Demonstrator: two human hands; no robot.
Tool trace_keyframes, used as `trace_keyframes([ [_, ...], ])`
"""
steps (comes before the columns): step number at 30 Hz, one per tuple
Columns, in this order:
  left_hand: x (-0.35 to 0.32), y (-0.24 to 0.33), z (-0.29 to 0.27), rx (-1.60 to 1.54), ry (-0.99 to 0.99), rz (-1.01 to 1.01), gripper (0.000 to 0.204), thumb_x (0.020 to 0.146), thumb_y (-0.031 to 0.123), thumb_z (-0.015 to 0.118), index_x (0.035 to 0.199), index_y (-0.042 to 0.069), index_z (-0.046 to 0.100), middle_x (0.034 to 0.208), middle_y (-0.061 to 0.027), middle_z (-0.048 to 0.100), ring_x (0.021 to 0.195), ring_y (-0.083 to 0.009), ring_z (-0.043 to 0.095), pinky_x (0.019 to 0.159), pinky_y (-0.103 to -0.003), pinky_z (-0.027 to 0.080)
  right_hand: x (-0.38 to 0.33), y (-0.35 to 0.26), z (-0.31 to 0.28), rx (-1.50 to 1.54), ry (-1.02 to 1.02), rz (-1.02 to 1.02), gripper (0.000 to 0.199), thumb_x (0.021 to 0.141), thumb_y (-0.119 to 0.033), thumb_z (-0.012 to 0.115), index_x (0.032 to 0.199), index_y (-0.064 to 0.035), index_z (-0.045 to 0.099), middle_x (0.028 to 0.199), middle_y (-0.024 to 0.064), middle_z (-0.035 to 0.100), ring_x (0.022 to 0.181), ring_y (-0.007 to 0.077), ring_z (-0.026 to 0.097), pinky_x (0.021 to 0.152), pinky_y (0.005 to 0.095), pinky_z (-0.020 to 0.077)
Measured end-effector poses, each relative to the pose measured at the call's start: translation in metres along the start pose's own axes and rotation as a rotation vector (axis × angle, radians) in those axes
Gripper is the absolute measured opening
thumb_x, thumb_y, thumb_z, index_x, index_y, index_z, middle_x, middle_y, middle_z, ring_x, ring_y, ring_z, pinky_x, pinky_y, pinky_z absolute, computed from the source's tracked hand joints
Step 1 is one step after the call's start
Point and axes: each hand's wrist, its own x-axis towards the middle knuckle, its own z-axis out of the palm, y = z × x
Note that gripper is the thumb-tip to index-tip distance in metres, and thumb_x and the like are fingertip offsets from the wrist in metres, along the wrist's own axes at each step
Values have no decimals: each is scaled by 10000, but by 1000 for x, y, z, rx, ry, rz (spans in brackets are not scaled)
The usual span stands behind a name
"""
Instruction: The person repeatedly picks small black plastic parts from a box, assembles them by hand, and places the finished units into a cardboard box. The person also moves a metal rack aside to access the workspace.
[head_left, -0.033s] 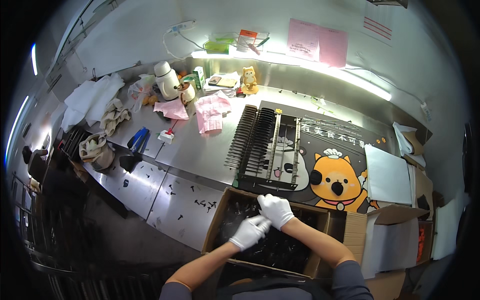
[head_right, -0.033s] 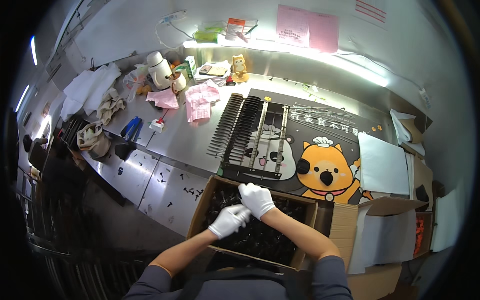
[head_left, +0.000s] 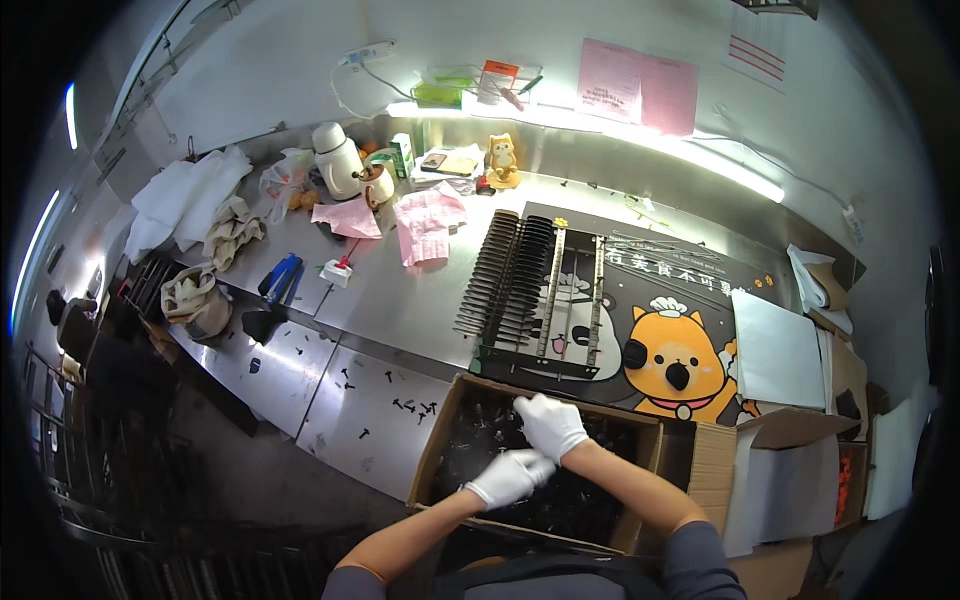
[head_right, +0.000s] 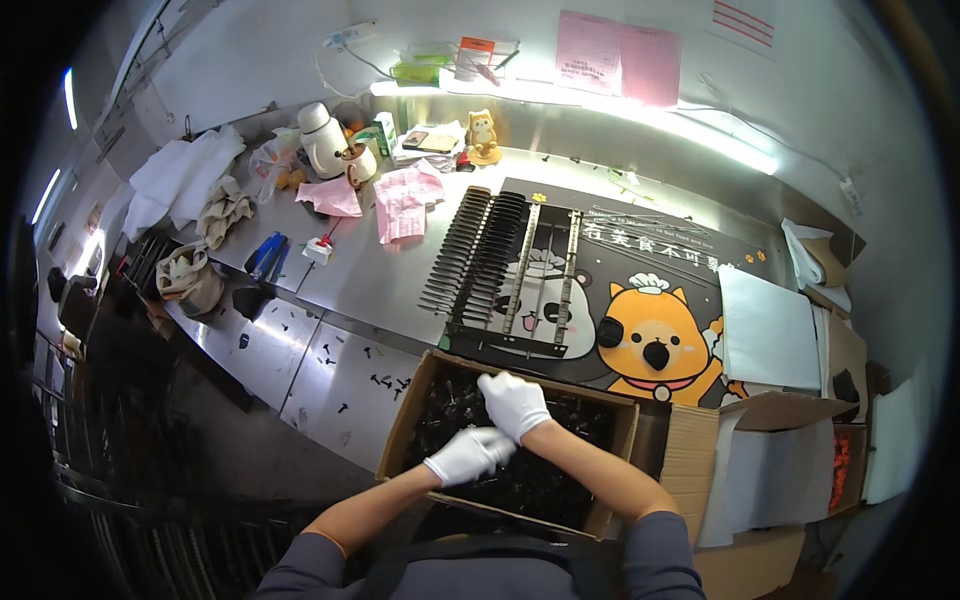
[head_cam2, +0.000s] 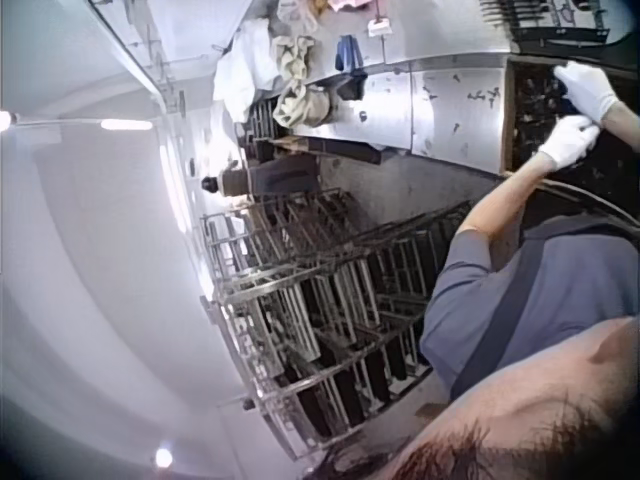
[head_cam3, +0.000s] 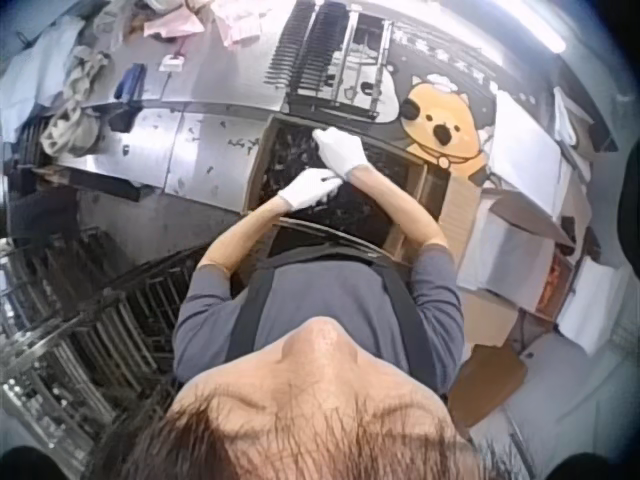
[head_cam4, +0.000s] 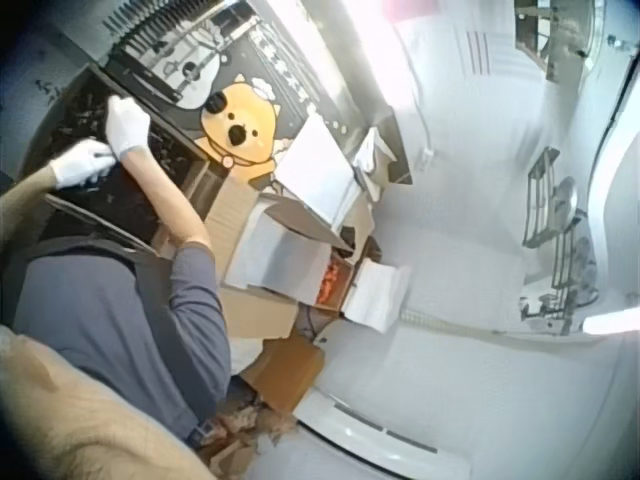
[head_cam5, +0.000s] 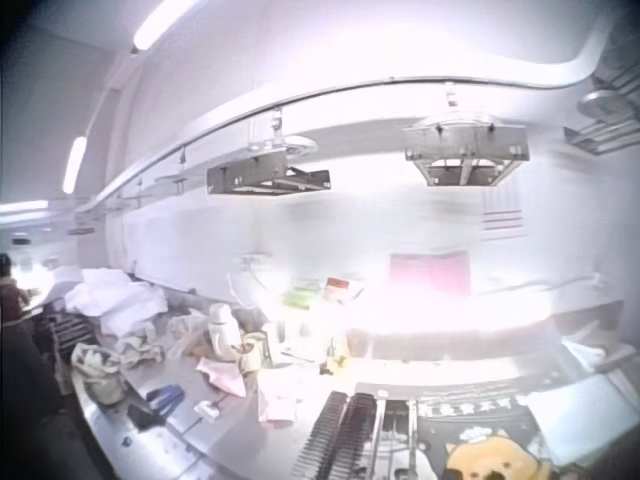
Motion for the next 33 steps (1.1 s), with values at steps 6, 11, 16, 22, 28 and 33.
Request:
trace_keyframes([
  [6, -13, 5, -109, 608, 364, 603, 144, 830, 116, 602, 945, 54, 662, 978, -135, 650, 934, -312, 634, 857, -396, 506, 27, 10, -57, 565, 101, -117, 134, 842, -218, 644, 873, -93, 683, 892, 115, 688, 827, 304, 663, 756, 357, 538],
  [11, 62, 78, -215, 788, 585, 638, 119, 816, 115, 594, 903, 116, 676, 930, -102, 651, 893, -304, 637, 788, -380, 521, 120, 17, -100, 144, -31, 62, 241, 882, -310, 584, 962, -123, 713, 925, 133, 707, 863, 314, 676, 795, 390, 536],
  [16, 66, 111, -227, 1241, 220, 281, 235, 825, 193, 574, 1006, 215, 722, 999, -60, 683, 936, -268, 661, 817, -386, 524, 140, 5, -122, 282, -341, 207, 376, 914, -393, 565, 1155, -126, 675, 815, 118, 708, 523, 215, 657, 559, 322, 549],
  [22, 86, 110, -248, 1071, -249, 319, 550, 891, 440, 593, 1343, 131, 542, 1223, -190, 627, 1043, -372, 626, 922, -415, 486, 146, 15, -101, 146, -618, 96, 684, 851, -454, 639, 1393, -72, 472, 1150, 233, 646, 1067, 356, 625, 925, 395, 489],
  [28, 108, 91, -238, 1022, -252, 241, 462, 824, 348, 636, 1186, 73, 552, 1017, -229, 662, 939, -386, 643, 832, -444, 507, 150, 11, -86, 52, -480, 82, 433, 819, -363, 623, 1081, -19, 635, 961, 229, 686, 908, 395, 659, 811, 435, 527],
  [33, 95, 52, -199, 742, 211, 326, 347, 792, 216, 619, 1102, 70, 567, 927, -205, 675, 885, -393, 651, 797, -445, 520, 116, -3, -44, -1, -9, 174, 256, 822, -269, 623, 914, -31, 612, 842, 188, 674, 790, 361, 669, 730, 448, 540],
])
